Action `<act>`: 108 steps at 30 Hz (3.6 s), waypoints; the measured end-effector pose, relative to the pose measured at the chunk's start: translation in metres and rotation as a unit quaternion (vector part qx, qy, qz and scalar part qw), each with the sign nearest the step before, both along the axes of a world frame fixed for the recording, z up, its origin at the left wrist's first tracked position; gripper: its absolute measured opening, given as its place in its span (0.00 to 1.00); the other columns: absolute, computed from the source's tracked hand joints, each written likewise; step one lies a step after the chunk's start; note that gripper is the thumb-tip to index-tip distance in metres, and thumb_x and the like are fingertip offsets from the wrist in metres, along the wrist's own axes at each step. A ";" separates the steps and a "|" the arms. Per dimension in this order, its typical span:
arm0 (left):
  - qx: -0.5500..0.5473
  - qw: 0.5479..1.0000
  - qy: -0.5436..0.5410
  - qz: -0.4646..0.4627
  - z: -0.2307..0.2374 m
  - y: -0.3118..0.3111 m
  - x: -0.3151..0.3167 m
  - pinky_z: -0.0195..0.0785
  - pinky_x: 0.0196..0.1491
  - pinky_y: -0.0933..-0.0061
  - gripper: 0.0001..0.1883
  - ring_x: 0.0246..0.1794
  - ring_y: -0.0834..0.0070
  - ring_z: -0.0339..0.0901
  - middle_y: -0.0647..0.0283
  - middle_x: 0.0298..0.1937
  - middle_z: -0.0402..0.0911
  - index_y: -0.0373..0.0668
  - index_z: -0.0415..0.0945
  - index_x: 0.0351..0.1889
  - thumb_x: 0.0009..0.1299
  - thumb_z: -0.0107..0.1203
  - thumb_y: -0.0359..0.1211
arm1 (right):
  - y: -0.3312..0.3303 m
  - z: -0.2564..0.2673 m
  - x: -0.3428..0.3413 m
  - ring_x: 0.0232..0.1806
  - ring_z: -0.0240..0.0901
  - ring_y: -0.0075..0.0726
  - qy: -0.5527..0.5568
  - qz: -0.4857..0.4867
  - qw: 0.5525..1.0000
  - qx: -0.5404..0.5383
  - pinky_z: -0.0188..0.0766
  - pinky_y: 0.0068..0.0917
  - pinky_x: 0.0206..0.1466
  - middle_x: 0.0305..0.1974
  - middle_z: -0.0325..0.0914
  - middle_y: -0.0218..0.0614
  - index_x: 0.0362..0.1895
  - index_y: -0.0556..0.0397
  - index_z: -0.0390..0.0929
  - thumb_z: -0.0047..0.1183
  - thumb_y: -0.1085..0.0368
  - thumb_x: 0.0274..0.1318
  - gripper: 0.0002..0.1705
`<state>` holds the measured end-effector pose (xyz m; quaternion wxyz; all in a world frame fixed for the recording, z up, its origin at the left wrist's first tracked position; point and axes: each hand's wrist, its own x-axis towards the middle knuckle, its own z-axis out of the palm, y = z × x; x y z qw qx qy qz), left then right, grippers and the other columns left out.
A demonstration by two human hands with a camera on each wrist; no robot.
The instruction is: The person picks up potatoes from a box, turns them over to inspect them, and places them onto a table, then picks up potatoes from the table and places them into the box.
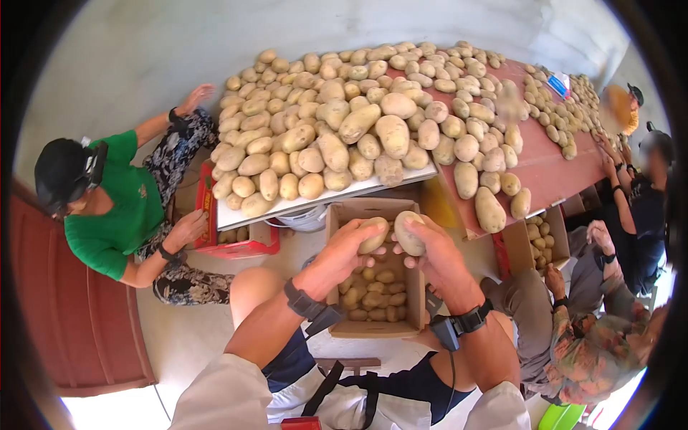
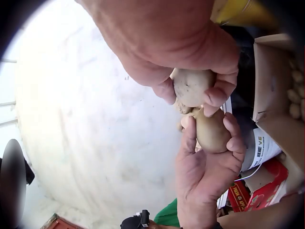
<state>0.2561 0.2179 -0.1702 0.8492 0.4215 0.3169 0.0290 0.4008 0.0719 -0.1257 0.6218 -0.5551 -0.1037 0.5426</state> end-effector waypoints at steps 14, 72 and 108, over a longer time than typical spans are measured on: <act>-0.062 0.996 -0.012 0.063 -0.002 -0.001 -0.004 0.67 0.34 0.72 0.17 0.43 0.70 0.78 0.64 0.48 0.77 0.47 0.70 0.52 0.71 0.60 0.41 | 0.003 -0.042 0.003 0.39 0.80 0.35 0.073 -0.005 0.997 -0.030 0.68 0.25 0.26 0.44 0.77 0.38 0.53 0.57 0.71 0.49 0.59 0.68 0.17; -0.084 0.989 -0.093 0.081 -0.034 -0.017 0.140 0.58 0.67 0.54 0.30 0.66 0.60 0.65 0.52 0.69 0.65 0.37 0.60 0.69 0.76 0.50 0.46 | 0.031 -0.068 0.089 0.35 0.73 0.32 -0.001 -0.119 0.992 0.044 0.70 0.28 0.26 0.43 0.74 0.34 0.67 0.43 0.62 0.50 0.61 0.58 0.32; 0.079 0.906 -0.273 0.314 0.043 0.093 0.034 0.76 0.51 0.68 0.11 0.56 0.64 0.78 0.57 0.51 0.79 0.37 0.72 0.51 0.74 0.54 0.30 | 0.013 0.002 0.032 0.36 0.75 0.29 -0.021 0.015 0.998 0.054 0.67 0.25 0.26 0.39 0.76 0.34 0.56 0.55 0.69 0.58 0.57 0.61 0.24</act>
